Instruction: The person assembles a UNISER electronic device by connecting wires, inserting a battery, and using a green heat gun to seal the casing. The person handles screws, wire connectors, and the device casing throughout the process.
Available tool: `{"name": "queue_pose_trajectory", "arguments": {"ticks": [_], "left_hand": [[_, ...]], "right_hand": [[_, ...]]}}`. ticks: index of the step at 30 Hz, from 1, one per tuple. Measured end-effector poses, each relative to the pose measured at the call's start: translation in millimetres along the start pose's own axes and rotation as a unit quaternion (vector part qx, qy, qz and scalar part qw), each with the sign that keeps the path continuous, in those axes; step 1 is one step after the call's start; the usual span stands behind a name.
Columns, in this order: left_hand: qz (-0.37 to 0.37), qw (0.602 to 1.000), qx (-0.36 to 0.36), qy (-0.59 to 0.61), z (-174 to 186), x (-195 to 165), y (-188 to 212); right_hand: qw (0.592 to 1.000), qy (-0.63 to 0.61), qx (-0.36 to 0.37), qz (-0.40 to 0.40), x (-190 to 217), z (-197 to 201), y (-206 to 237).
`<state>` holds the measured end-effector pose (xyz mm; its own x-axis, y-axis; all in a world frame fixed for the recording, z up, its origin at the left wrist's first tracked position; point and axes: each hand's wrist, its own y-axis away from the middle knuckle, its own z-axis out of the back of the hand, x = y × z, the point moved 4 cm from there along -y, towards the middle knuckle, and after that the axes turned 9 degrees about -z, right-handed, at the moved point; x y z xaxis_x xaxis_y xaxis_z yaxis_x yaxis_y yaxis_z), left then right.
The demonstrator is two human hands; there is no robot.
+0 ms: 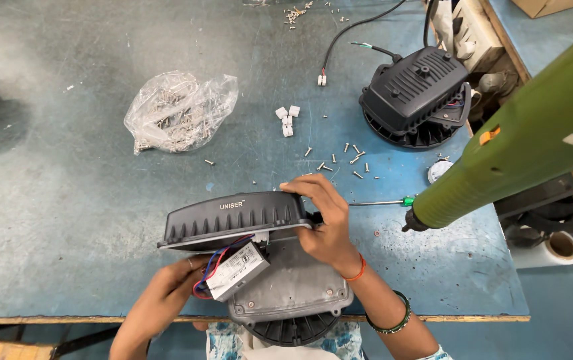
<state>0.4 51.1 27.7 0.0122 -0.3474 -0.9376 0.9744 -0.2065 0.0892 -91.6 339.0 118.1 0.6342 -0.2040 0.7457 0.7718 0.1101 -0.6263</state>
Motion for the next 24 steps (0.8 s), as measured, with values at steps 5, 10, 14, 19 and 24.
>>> {"name": "queue_pose_trajectory", "arguments": {"ticks": [5,10,14,19,24], "left_hand": [[0.039,0.990,-0.117,0.062,-5.0,-13.4,12.4],[-0.173,0.905,-0.373,-0.114,-35.7,-24.7,54.0],[-0.275,0.875,-0.208,-0.340,-90.4,-56.8,64.1],[-0.243,0.845,-0.335,-0.339,-114.9,-88.1,29.3],[-0.145,0.869,-0.284,-0.377,-104.1,-95.5,8.6]], "right_hand": [[1.000,0.003,-0.003,-0.001,-3.1,-0.2,-0.4],[1.000,0.006,-0.009,-0.018,-6.6,-0.7,-2.0],[0.999,0.018,-0.013,-0.023,-7.9,-1.4,-2.7],[0.998,0.015,-0.013,-0.060,-9.8,-1.9,-3.6],[0.997,0.012,-0.010,-0.080,-10.7,-2.8,-6.7]]}}
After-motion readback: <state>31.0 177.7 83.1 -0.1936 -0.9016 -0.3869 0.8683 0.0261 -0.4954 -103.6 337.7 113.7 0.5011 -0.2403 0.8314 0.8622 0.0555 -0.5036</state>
